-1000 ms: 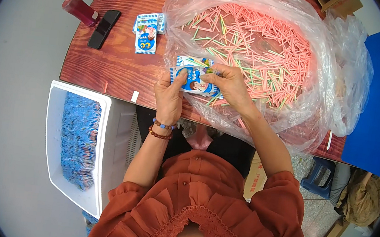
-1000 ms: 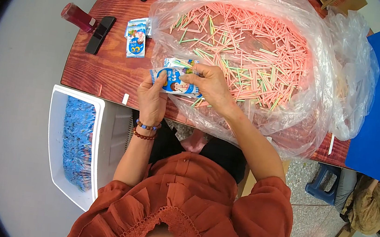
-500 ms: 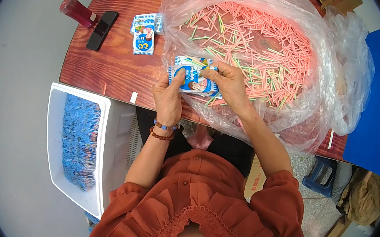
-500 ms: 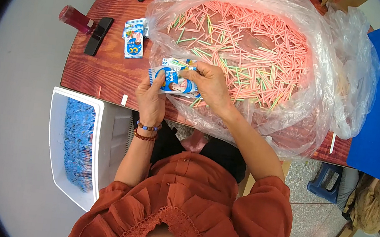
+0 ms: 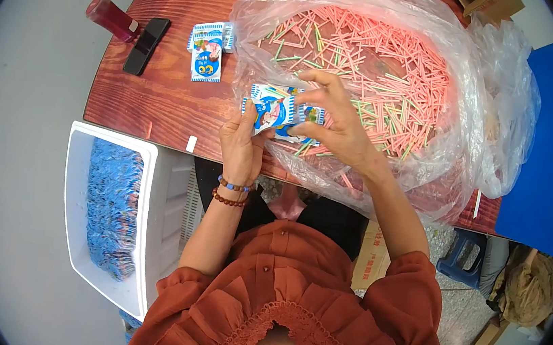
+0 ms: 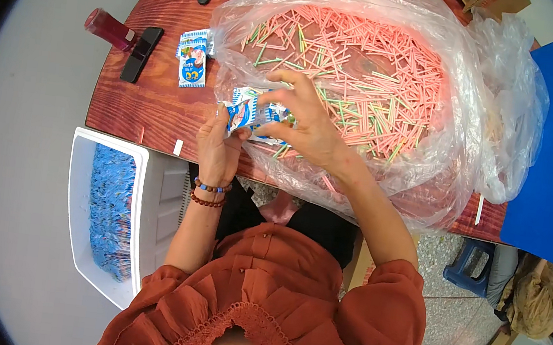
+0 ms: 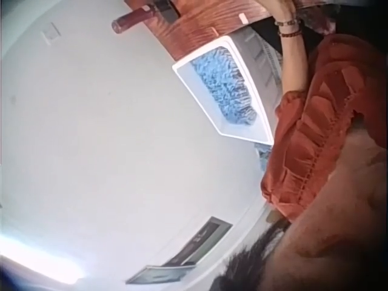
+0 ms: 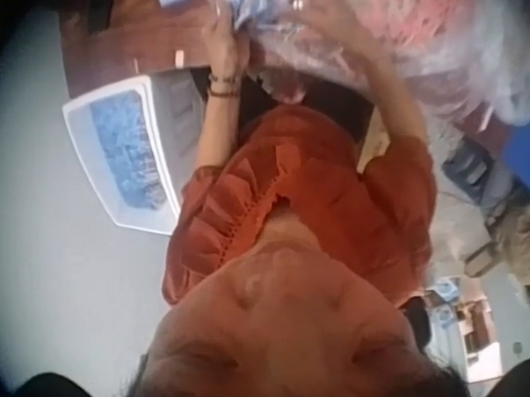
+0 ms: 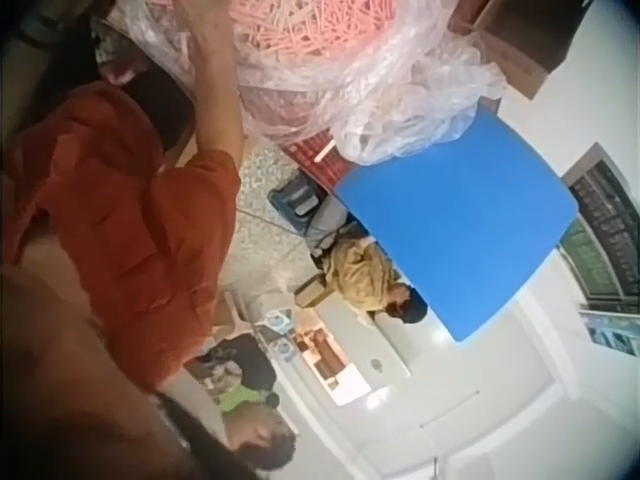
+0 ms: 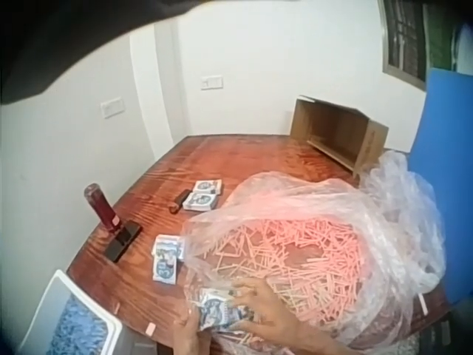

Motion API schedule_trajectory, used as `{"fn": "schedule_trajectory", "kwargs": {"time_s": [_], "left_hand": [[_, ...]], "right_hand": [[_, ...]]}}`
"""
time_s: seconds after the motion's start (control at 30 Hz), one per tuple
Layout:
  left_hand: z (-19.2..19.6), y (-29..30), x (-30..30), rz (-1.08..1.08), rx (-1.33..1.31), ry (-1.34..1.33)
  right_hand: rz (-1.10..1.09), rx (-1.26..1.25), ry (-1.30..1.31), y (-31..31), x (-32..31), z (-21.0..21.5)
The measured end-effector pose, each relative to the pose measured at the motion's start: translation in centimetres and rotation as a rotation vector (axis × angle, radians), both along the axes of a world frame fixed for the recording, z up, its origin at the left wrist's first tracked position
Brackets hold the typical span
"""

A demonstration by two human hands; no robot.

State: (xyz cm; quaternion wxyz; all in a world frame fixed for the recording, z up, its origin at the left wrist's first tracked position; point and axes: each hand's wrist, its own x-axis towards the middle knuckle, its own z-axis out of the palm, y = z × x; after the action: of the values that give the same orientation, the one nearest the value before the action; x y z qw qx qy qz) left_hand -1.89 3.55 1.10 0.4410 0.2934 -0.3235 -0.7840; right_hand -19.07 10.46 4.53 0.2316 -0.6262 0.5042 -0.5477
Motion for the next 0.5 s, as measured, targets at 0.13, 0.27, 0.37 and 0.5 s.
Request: {"fn": "schedule_trajectory", "kwargs": {"time_s": [0.13,0.27,0.37,0.5], "left_hand": [[0.3,0.3,-0.3,0.013,-0.020,-0.014],[0.1,0.3,0.5,0.024,-0.033,-0.041],[-1.0,-0.7,1.9,0.048,-0.025,-0.023],[-0.1,0.0,2.0,0.060,-0.007,-0.020]], "right_hand": [[0.045,-0.128,0.360,-0.8,0.0,-0.5],[0.187,-0.079,0.252,-1.0,-0.5,0.2],[0.239,0.391,-0.300,-2.6,-3.1,0.1],[-0.245,0.445,0.238,-10.4,-7.2,-0.6]]}}
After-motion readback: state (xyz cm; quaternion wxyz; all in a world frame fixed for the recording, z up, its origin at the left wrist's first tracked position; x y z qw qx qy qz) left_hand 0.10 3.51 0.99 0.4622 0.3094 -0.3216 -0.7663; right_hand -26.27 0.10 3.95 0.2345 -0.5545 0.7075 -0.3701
